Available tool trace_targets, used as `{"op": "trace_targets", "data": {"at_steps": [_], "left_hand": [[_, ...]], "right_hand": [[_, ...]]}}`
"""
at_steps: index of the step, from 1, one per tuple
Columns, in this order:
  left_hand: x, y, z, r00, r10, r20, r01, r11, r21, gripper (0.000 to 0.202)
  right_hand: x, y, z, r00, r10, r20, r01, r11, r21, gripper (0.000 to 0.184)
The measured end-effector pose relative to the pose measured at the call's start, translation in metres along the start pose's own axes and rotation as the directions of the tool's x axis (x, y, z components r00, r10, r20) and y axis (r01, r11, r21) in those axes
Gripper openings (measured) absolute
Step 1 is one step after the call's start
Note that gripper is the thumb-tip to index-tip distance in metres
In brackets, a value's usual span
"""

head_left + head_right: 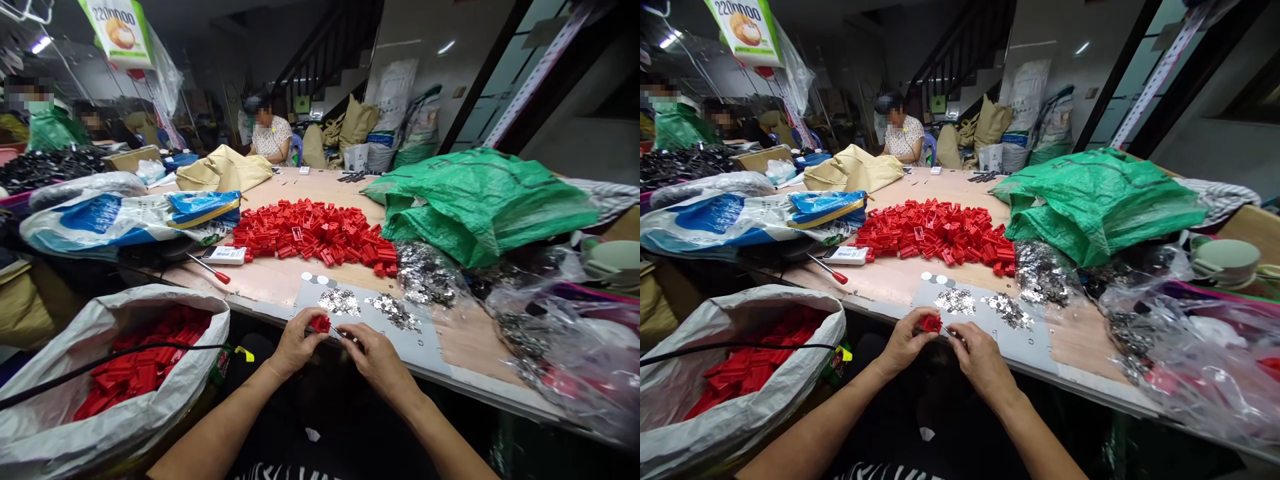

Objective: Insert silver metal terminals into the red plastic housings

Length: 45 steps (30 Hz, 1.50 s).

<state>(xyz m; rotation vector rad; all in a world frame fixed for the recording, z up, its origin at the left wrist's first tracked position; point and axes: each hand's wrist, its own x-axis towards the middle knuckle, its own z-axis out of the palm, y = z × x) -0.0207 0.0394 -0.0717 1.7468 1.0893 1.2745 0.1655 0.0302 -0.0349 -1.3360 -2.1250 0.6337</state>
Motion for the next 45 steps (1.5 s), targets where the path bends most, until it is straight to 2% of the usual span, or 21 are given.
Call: {"op": "trace_targets", "data": {"at_steps": [6, 11, 15, 25, 28, 31, 33, 35, 36, 38, 40, 43, 45], "left_hand": [[0.008, -0.012, -0.002, 0.996, 0.014, 0.088, -0.024, 0.993, 0.119, 0.041], [0.01, -0.013, -0.002, 0.991, 0.042, 0.131, -0.06, 0.989, 0.135, 0.045], [0.011, -0.013, -0.002, 0.989, 0.024, 0.143, -0.044, 0.99, 0.135, 0.046], [0.011, -0.02, 0.002, 0.989, 0.05, 0.142, -0.072, 0.985, 0.155, 0.049], [0.011, -0.019, 0.002, 0.989, 0.048, 0.138, -0.071, 0.983, 0.169, 0.046], [0.008, -0.011, 0.001, 0.994, 0.028, 0.103, -0.045, 0.984, 0.172, 0.035], [0.005, -0.002, -0.001, 0.999, -0.025, 0.026, 0.022, 0.991, 0.133, 0.026], [0.001, 0.009, -0.002, 0.989, -0.131, -0.068, 0.13, 0.991, -0.01, 0.024], [-0.001, 0.015, -0.002, 0.975, -0.198, -0.1, 0.184, 0.974, -0.134, 0.026], [-0.004, 0.024, -0.001, 0.937, -0.339, -0.085, 0.27, 0.855, -0.442, 0.025], [-0.007, 0.032, 0.0, 0.897, -0.44, 0.036, 0.333, 0.62, -0.71, 0.019], [-0.012, 0.038, 0.002, 0.838, -0.495, 0.228, 0.393, 0.259, -0.882, 0.017], [-0.015, 0.042, 0.002, 0.805, -0.519, 0.287, 0.401, 0.12, -0.908, 0.012]], "right_hand": [[0.009, 0.008, 0.008, 1.0, 0.0, 0.024, 0.002, 0.998, -0.067, 0.023], [0.014, 0.011, 0.01, 0.996, 0.001, 0.092, 0.002, 0.999, -0.037, 0.023], [0.016, 0.011, 0.01, 0.994, -0.01, 0.109, 0.013, 1.0, -0.024, 0.024], [0.024, -0.008, 0.012, 0.984, 0.095, 0.15, -0.05, 0.959, -0.279, 0.019], [0.024, -0.009, 0.012, 0.981, 0.103, 0.164, -0.055, 0.959, -0.279, 0.018], [0.018, -0.006, 0.008, 0.985, 0.058, 0.163, -0.023, 0.978, -0.207, 0.02], [0.01, -0.004, 0.005, 0.994, 0.01, 0.112, 0.004, 0.993, -0.121, 0.024], [0.002, -0.005, 0.002, 0.999, -0.022, 0.047, 0.022, 1.0, -0.005, 0.024], [-0.002, -0.006, 0.0, 0.999, -0.018, 0.029, 0.017, 0.999, 0.05, 0.023], [-0.009, -0.01, -0.003, 0.999, 0.01, 0.039, -0.015, 0.99, 0.138, 0.021], [-0.012, -0.015, -0.006, 0.996, 0.025, 0.082, -0.04, 0.981, 0.188, 0.024], [-0.014, -0.026, -0.009, 0.992, -0.008, 0.128, -0.018, 0.979, 0.202, 0.035], [-0.015, -0.033, -0.01, 0.989, -0.021, 0.143, -0.005, 0.984, 0.178, 0.04]]}}
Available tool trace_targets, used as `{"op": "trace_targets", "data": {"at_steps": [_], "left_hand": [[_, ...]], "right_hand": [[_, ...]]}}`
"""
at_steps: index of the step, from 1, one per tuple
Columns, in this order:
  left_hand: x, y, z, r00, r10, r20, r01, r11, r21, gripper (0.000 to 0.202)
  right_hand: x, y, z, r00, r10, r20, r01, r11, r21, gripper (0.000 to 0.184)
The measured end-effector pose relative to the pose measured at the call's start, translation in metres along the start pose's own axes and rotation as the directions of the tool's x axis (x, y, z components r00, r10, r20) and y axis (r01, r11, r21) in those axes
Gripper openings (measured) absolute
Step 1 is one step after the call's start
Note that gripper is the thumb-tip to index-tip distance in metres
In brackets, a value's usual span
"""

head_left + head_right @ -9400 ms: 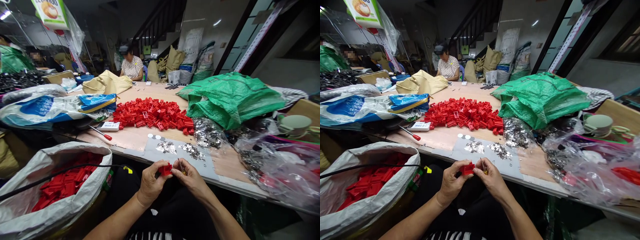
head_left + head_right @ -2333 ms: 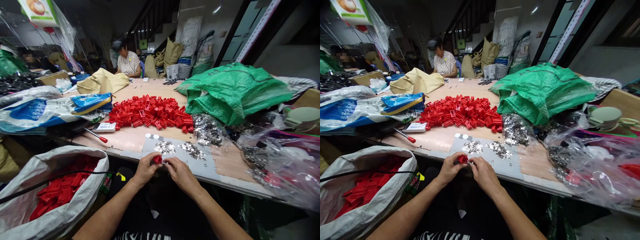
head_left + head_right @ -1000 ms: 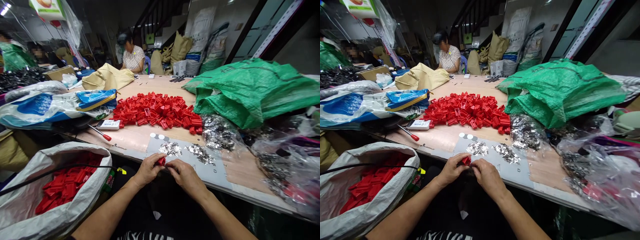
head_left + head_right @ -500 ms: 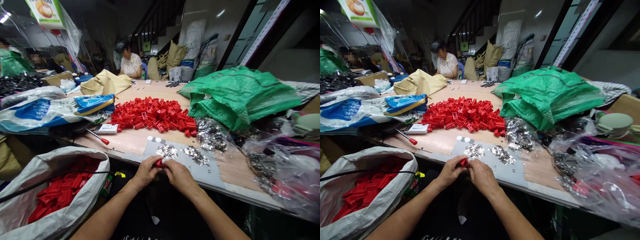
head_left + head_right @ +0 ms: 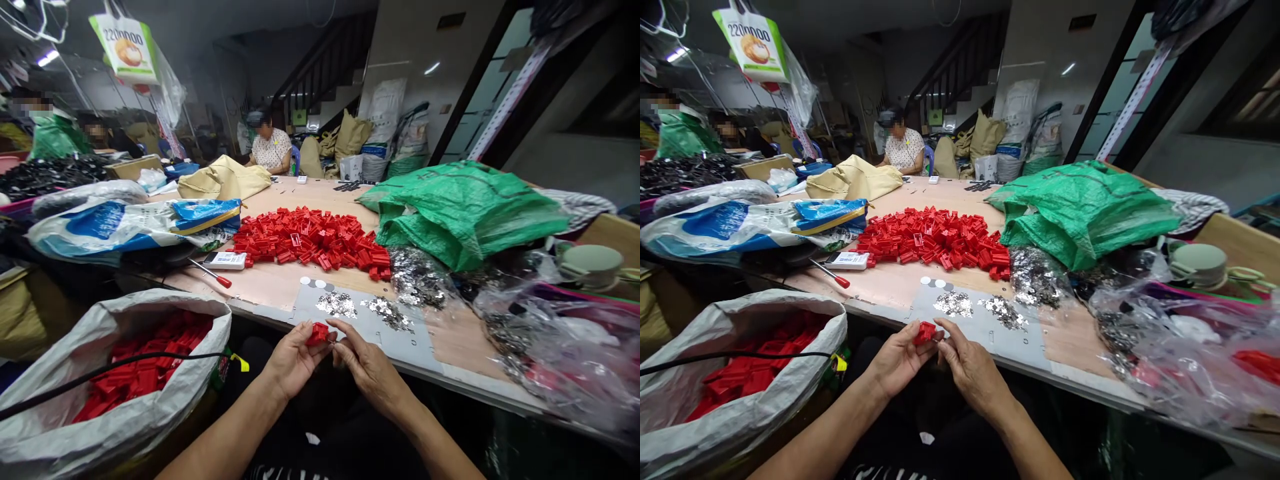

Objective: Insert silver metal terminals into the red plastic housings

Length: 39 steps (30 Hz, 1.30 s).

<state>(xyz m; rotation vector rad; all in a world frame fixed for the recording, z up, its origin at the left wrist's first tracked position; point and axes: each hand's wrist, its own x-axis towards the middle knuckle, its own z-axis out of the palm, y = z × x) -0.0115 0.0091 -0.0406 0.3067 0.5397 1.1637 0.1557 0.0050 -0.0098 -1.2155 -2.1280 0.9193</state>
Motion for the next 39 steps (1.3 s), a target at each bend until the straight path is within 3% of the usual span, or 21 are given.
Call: {"op": "trace_targets", "data": {"at_steps": [8, 14, 20, 25, 31, 36, 39], "left_hand": [[-0.014, -0.001, 0.013, 0.995, -0.086, -0.041, 0.078, 0.984, -0.161, 0.015], [-0.019, -0.003, 0.019, 0.998, -0.015, -0.064, 0.002, 0.981, -0.196, 0.011], [-0.022, -0.008, 0.02, 0.997, -0.069, -0.039, 0.06, 0.979, -0.196, 0.012], [-0.021, -0.006, 0.016, 0.987, -0.119, -0.108, 0.095, 0.973, -0.212, 0.014], [-0.024, -0.009, 0.014, 0.979, -0.123, -0.162, 0.094, 0.98, -0.174, 0.011], [-0.029, -0.016, 0.009, 0.987, -0.085, -0.134, 0.068, 0.99, -0.125, 0.007], [-0.035, -0.015, 0.003, 0.995, -0.035, -0.092, 0.035, 0.999, -0.002, 0.008]], "right_hand": [[-0.001, -0.013, -0.003, 1.0, -0.014, -0.025, 0.013, 0.999, -0.036, 0.037], [0.002, -0.012, 0.002, 0.994, -0.015, -0.105, 0.01, 0.999, -0.05, 0.031], [0.006, -0.008, 0.004, 0.983, 0.039, -0.179, -0.008, 0.985, 0.173, 0.039], [0.007, -0.006, 0.007, 0.993, 0.062, -0.103, -0.032, 0.961, 0.276, 0.034], [0.005, 0.002, 0.016, 0.991, 0.095, -0.094, -0.071, 0.97, 0.23, 0.026], [0.001, 0.007, 0.021, 0.994, 0.09, -0.057, -0.069, 0.951, 0.3, 0.023], [-0.003, 0.013, 0.021, 0.993, 0.117, -0.009, -0.107, 0.935, 0.338, 0.031]]}}
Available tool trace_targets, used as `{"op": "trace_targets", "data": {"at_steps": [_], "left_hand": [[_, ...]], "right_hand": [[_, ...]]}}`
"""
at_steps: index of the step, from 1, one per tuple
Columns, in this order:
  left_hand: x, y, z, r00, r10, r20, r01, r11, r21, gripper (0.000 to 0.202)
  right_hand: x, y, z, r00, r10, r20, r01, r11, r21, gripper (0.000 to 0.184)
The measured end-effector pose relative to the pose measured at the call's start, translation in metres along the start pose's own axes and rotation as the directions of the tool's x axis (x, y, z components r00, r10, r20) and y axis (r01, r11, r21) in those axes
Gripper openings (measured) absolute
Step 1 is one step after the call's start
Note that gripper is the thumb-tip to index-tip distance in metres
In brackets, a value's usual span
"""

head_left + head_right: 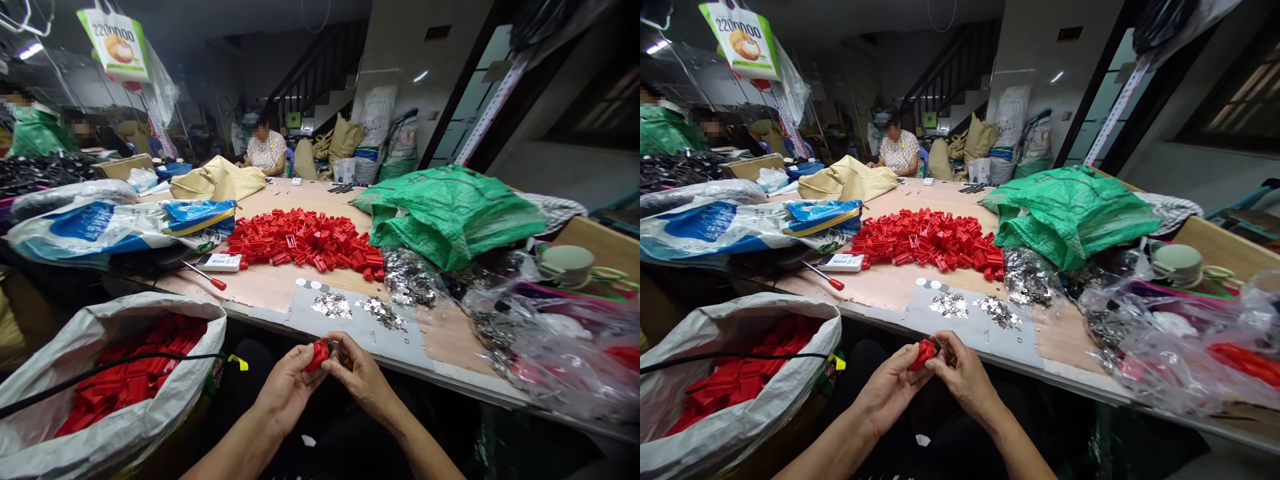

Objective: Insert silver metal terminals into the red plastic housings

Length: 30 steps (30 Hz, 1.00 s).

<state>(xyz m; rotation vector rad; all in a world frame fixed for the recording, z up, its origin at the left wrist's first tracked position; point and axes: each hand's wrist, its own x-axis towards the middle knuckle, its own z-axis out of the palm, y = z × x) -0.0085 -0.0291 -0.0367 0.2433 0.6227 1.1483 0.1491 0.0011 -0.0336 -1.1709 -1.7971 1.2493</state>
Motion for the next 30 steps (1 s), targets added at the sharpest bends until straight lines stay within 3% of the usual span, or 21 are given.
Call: {"op": "trace_targets", "data": {"at_steps": [3, 6, 8, 11, 13, 16, 20, 26, 28, 30], "left_hand": [[-0.012, 0.008, -0.008, 0.998, 0.054, 0.038, -0.061, 0.973, 0.221, 0.008], [-0.027, 0.021, -0.018, 0.996, 0.063, 0.062, -0.081, 0.925, 0.371, 0.009], [-0.036, 0.031, -0.025, 0.995, 0.095, 0.021, -0.095, 0.894, 0.438, 0.009], [-0.048, 0.043, -0.029, 0.969, 0.247, -0.023, -0.184, 0.779, 0.599, 0.009], [-0.053, 0.046, -0.028, 0.925, 0.381, 0.005, -0.28, 0.671, 0.686, 0.016], [-0.058, 0.048, -0.023, 0.842, 0.538, 0.032, -0.404, 0.591, 0.698, 0.033], [-0.06, 0.048, -0.019, 0.789, 0.614, 0.019, -0.459, 0.568, 0.683, 0.04], [-0.057, 0.048, -0.015, 0.768, 0.64, 0.022, -0.452, 0.518, 0.726, 0.038], [-0.054, 0.049, -0.011, 0.774, 0.633, 0.016, -0.468, 0.556, 0.687, 0.034], [-0.049, 0.051, -0.007, 0.798, 0.602, -0.021, -0.485, 0.663, 0.571, 0.028]], "right_hand": [[-0.003, 0.011, -0.011, 0.999, 0.041, -0.035, -0.043, 0.997, -0.059, 0.037], [-0.005, 0.026, -0.032, 0.982, 0.051, -0.184, -0.09, 0.973, -0.211, 0.034], [-0.006, 0.036, -0.046, 0.96, 0.048, -0.275, -0.13, 0.95, -0.285, 0.035], [-0.005, 0.047, -0.059, 0.938, 0.041, -0.343, -0.163, 0.928, -0.334, 0.038], [-0.003, 0.051, -0.06, 0.933, 0.038, -0.359, -0.174, 0.918, -0.356, 0.04], [-0.002, 0.052, -0.056, 0.931, 0.039, -0.362, -0.192, 0.898, -0.396, 0.043], [-0.004, 0.052, -0.054, 0.929, 0.081, -0.362, -0.241, 0.873, -0.424, 0.046], [-0.006, 0.052, -0.055, 0.923, 0.078, -0.376, -0.248, 0.87, -0.427, 0.049], [-0.006, 0.054, -0.056, 0.923, 0.08, -0.376, -0.251, 0.866, -0.432, 0.049], [-0.005, 0.057, -0.058, 0.923, 0.083, -0.376, -0.255, 0.863, -0.436, 0.049]]}}
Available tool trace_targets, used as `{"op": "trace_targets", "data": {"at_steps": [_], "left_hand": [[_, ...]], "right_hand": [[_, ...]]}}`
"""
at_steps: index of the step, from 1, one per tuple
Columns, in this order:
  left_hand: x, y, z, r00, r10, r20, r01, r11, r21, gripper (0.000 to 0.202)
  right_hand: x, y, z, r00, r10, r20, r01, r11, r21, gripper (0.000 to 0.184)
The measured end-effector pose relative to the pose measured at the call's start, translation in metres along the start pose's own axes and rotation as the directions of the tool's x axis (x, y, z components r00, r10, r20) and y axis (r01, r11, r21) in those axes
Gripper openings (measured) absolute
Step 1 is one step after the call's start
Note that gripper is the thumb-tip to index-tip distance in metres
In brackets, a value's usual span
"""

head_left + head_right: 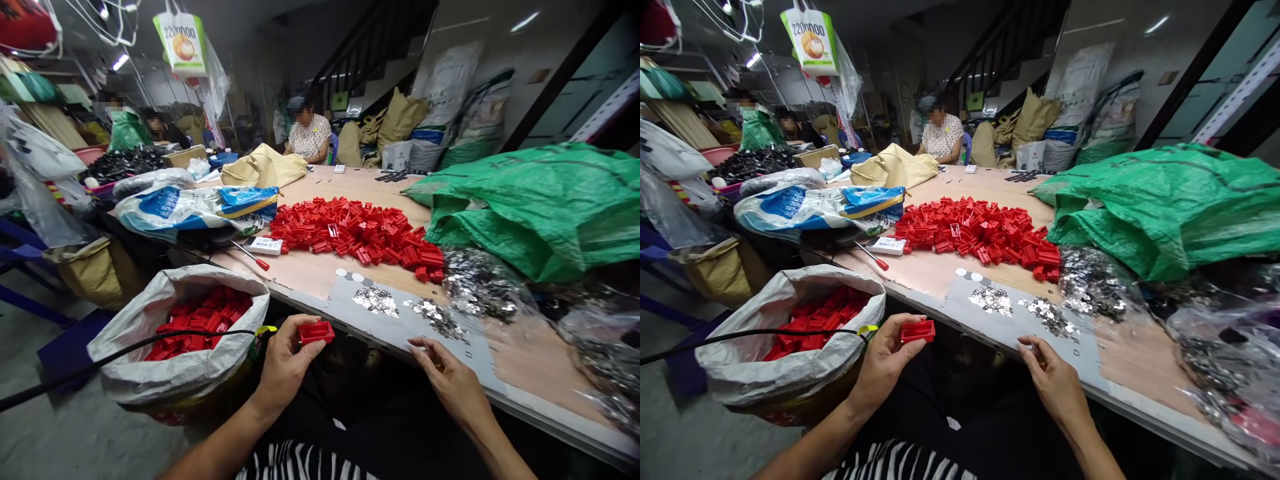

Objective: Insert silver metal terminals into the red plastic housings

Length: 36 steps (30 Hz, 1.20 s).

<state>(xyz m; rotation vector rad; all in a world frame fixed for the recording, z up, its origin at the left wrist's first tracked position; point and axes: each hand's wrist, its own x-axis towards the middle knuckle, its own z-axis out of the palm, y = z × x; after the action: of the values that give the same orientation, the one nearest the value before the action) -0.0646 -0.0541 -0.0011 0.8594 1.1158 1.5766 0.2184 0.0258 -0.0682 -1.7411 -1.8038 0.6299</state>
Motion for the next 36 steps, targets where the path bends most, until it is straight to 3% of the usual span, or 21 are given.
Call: {"op": "trace_targets", "data": {"at_steps": [3, 7, 11, 15, 18, 20, 24, 26, 28, 32, 36], "left_hand": [[0.008, -0.003, 0.006, 0.978, -0.2, 0.063, 0.209, 0.921, -0.328, 0.018], [0.016, -0.016, 0.01, 0.864, -0.463, 0.197, 0.486, 0.668, -0.564, 0.014], [0.017, -0.025, 0.015, 0.786, -0.568, 0.242, 0.581, 0.546, -0.604, 0.027], [0.017, -0.026, 0.017, 0.767, -0.58, 0.273, 0.601, 0.502, -0.622, 0.03], [0.02, -0.024, 0.017, 0.783, -0.563, 0.263, 0.57, 0.481, -0.666, 0.024], [0.024, -0.019, 0.016, 0.824, -0.528, 0.206, 0.486, 0.47, -0.737, 0.021], [0.034, 0.007, 0.008, 0.931, -0.362, -0.041, 0.148, 0.478, -0.866, 0.026], [0.039, 0.022, -0.001, 0.957, -0.235, -0.171, -0.031, 0.503, -0.863, 0.033], [0.041, 0.036, -0.009, 0.967, -0.111, -0.228, -0.136, 0.533, -0.835, 0.043], [0.04, 0.043, -0.017, 0.974, 0.002, -0.225, -0.182, 0.593, -0.784, 0.053], [0.036, 0.028, -0.009, 0.991, -0.054, -0.12, -0.051, 0.685, -0.727, 0.049]], "right_hand": [[0.002, 0.0, 0.001, 1.0, 0.002, 0.009, -0.002, 1.0, 0.009, 0.049], [-0.003, -0.024, 0.006, 0.994, -0.081, 0.069, 0.069, 0.984, 0.165, 0.045], [-0.011, -0.061, 0.017, 0.946, -0.236, 0.224, 0.146, 0.923, 0.355, 0.037], [-0.013, -0.076, 0.029, 0.91, -0.305, 0.281, 0.191, 0.91, 0.369, 0.033], [-0.013, -0.073, 0.033, 0.902, -0.309, 0.302, 0.199, 0.918, 0.344, 0.032], [-0.014, -0.068, 0.033, 0.908, -0.285, 0.308, 0.185, 0.931, 0.316, 0.032], [-0.018, -0.054, 0.031, 0.931, -0.215, 0.296, 0.14, 0.957, 0.254, 0.036], [-0.02, -0.042, 0.031, 0.94, -0.19, 0.283, 0.123, 0.963, 0.241, 0.038], [-0.021, -0.027, 0.031, 0.953, -0.155, 0.261, 0.097, 0.97, 0.222, 0.04], [-0.027, 0.014, 0.032, 0.979, -0.093, 0.179, 0.057, 0.979, 0.196, 0.043], [-0.038, 0.044, 0.031, 0.997, -0.042, 0.058, 0.032, 0.987, 0.157, 0.041]]}}
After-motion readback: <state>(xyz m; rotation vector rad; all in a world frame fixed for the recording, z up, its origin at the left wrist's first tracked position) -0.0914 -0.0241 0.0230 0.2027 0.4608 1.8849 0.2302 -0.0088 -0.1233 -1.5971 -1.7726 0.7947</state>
